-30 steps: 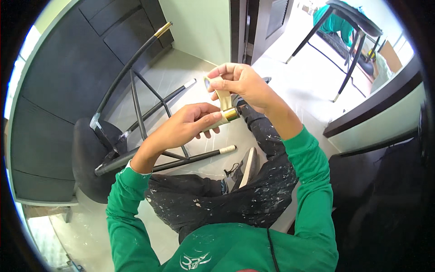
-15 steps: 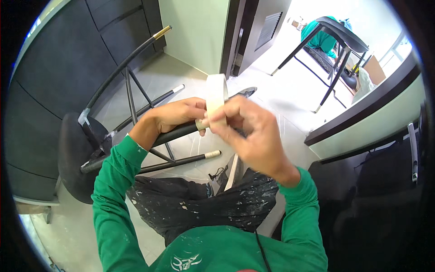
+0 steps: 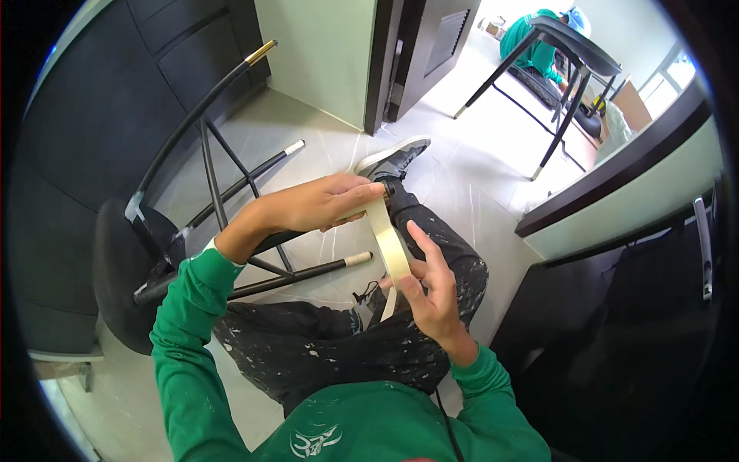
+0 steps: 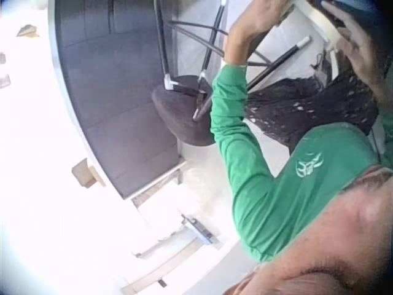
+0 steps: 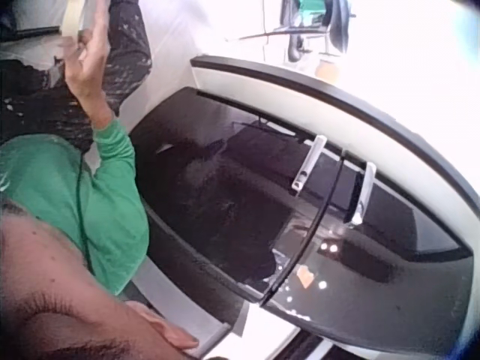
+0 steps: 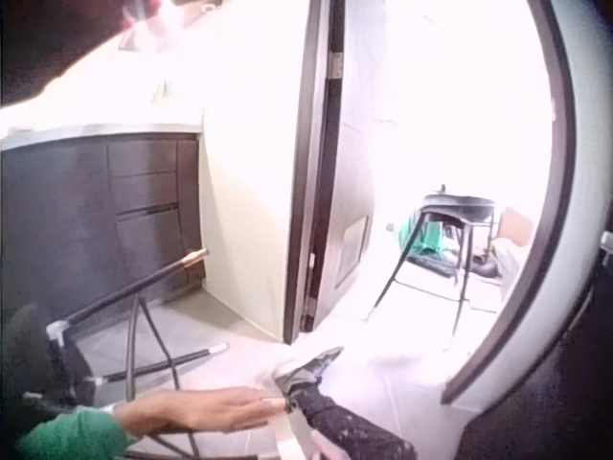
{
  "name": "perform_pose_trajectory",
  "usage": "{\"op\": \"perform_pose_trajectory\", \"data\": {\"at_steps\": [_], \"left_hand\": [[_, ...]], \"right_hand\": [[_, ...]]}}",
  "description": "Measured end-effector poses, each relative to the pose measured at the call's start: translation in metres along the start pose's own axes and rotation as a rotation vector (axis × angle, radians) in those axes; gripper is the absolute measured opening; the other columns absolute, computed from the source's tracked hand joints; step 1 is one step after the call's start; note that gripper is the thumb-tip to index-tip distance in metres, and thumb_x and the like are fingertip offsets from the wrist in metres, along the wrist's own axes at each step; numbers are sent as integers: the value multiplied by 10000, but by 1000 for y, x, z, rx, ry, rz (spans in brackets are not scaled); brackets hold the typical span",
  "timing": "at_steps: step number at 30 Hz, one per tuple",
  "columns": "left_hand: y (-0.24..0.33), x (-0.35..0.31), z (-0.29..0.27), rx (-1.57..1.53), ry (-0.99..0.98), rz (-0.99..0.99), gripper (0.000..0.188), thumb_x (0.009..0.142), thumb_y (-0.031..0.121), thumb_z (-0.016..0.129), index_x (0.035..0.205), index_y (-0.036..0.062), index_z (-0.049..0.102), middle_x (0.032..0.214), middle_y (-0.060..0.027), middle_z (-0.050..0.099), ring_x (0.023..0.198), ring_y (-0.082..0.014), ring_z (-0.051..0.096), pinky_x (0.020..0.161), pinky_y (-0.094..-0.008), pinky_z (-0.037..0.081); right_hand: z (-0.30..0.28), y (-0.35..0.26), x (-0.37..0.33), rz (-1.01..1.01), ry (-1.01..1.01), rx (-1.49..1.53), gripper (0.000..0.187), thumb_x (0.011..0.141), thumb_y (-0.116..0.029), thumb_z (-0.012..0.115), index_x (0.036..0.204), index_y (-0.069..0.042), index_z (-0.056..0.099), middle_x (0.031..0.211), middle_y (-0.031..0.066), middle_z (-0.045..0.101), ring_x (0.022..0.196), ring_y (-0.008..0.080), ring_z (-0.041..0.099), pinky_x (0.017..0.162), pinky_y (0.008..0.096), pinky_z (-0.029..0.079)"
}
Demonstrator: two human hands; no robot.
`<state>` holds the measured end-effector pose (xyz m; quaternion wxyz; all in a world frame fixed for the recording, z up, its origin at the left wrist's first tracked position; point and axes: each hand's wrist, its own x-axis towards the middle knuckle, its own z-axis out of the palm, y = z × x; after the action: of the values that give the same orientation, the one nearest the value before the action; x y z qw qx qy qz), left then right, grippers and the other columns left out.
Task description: The person wraps masking tape around the bottom of the black legs of a stool while sitting on the floor, handling the stool and the roll of tape.
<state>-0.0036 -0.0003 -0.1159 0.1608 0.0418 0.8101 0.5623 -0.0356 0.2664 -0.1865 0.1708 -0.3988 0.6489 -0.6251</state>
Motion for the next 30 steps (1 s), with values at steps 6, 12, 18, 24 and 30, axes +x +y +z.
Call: {"op": "perform_pose_trajectory", "data": {"at_steps": [6,12,18,24,30], "left_hand": [[2,-3,17,507,320,229,329,1070,330,532,1186,28,594,907,-106,627,762,-251,615,681,-357,500],[8,-10,37,942,520,208,394,977,191,674,1306,29,533,1017,-215,690,917,-432,669,739,-468,529],[5,-5,38,840,498,82,313,976,213,686,1155,2,540,860,-217,672,768,-432,667,633,-467,506],[17,0,40,779,493,-15,312,977,253,700,1099,6,554,803,-223,666,732,-444,662,609,-458,500],[5,2,44,897,541,-47,271,992,253,683,1058,15,571,729,-196,657,653,-416,661,554,-446,483]], "right_hand": [[-5,-4,39,196,-104,-106,613,987,-287,652,1487,-5,437,690,103,658,584,173,633,591,322,484],[-10,0,56,46,-83,-143,345,902,-177,678,1216,-82,573,664,160,620,630,384,641,571,449,461],[-7,4,62,29,-28,-269,257,924,-174,679,1144,-78,586,711,180,649,672,406,653,594,491,478],[5,24,64,-138,154,-148,138,929,-142,670,1020,-61,606,802,179,672,703,413,657,602,494,485],[16,45,75,-146,216,-4,106,948,-128,671,1007,-51,627,839,163,696,734,382,677,623,449,506]]}}
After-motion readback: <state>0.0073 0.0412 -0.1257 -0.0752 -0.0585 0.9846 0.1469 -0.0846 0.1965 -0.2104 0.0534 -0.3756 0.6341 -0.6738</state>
